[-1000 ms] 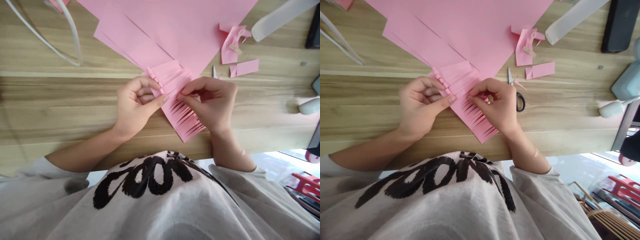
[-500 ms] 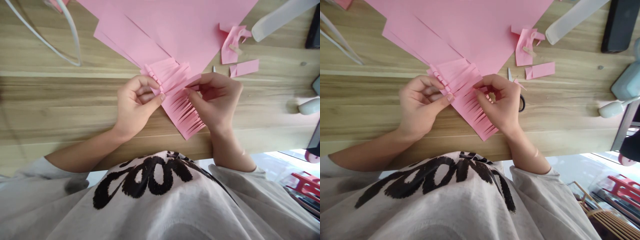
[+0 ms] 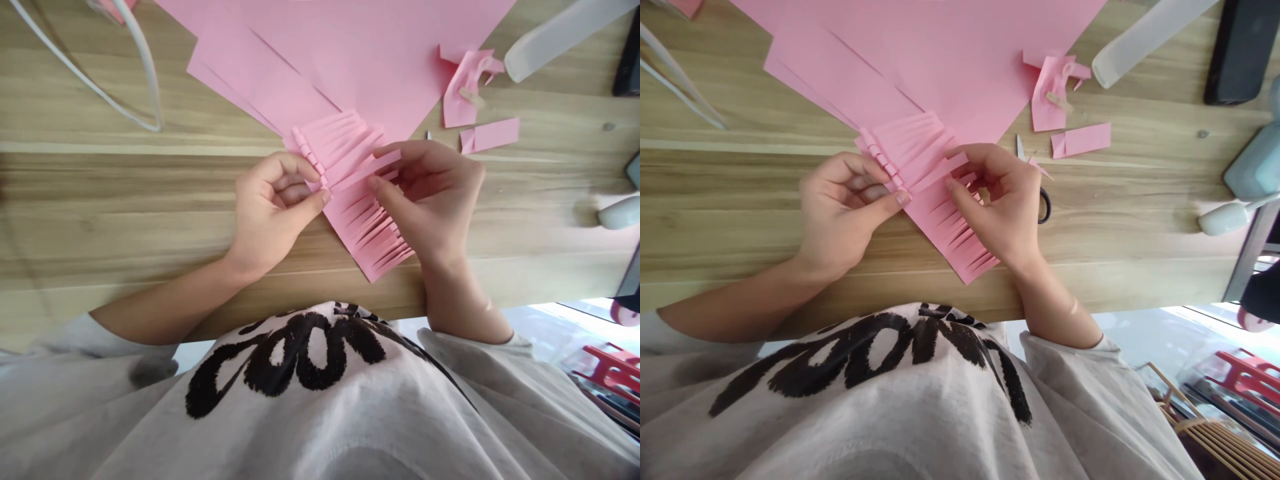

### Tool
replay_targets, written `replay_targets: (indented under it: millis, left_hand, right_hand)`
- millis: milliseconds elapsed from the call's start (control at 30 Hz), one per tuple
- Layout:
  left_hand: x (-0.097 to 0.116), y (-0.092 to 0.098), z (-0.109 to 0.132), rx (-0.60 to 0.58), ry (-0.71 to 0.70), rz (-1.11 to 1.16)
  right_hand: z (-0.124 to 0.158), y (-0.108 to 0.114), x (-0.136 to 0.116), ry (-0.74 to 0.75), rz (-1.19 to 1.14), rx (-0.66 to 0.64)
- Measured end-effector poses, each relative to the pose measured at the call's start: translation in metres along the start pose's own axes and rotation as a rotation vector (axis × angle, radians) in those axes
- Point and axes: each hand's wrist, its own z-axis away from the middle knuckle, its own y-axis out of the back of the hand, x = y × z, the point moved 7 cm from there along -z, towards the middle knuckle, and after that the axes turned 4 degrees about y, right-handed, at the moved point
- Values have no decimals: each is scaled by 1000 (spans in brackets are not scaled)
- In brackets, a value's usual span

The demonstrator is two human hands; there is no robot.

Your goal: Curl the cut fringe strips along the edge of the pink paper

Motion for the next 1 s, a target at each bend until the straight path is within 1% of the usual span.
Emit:
replay_targets:
  millis: [100, 167, 233, 333, 533, 633, 667, 733, 900, 1000]
  left_hand:
    - [0, 1, -1, 13, -30, 27]
    - [0, 1, -2, 17, -47, 46]
    - [1, 1, -2, 22, -61, 47]
    - [2, 1, -2, 45, -60, 14]
    - [0, 5, -1, 101, -15, -32]
    - [2, 4, -1, 68, -57, -39]
    - [5, 4, -1, 62, -99, -16]
    - [5, 6, -1, 78, -82, -63]
    - [9, 5, 2, 74, -86, -101]
    - [6, 4, 2, 59, -67, -97]
  right_hand:
    - [0, -1, -1, 59, -56, -2]
    - [0, 1, -2, 95, -68, 24]
    - [1, 3, -2, 118, -40, 57]
    - [2, 5, -4, 164, 8, 68]
    - [4, 2, -10, 286, 55, 7]
    - [5, -1, -14, 360, 73, -12]
    - [6, -2, -15, 385, 82, -20]
    - [7, -3, -18, 427, 101, -35]
    - [7, -3, -24, 444, 141, -58]
    - [8, -2, -25, 395, 222, -80]
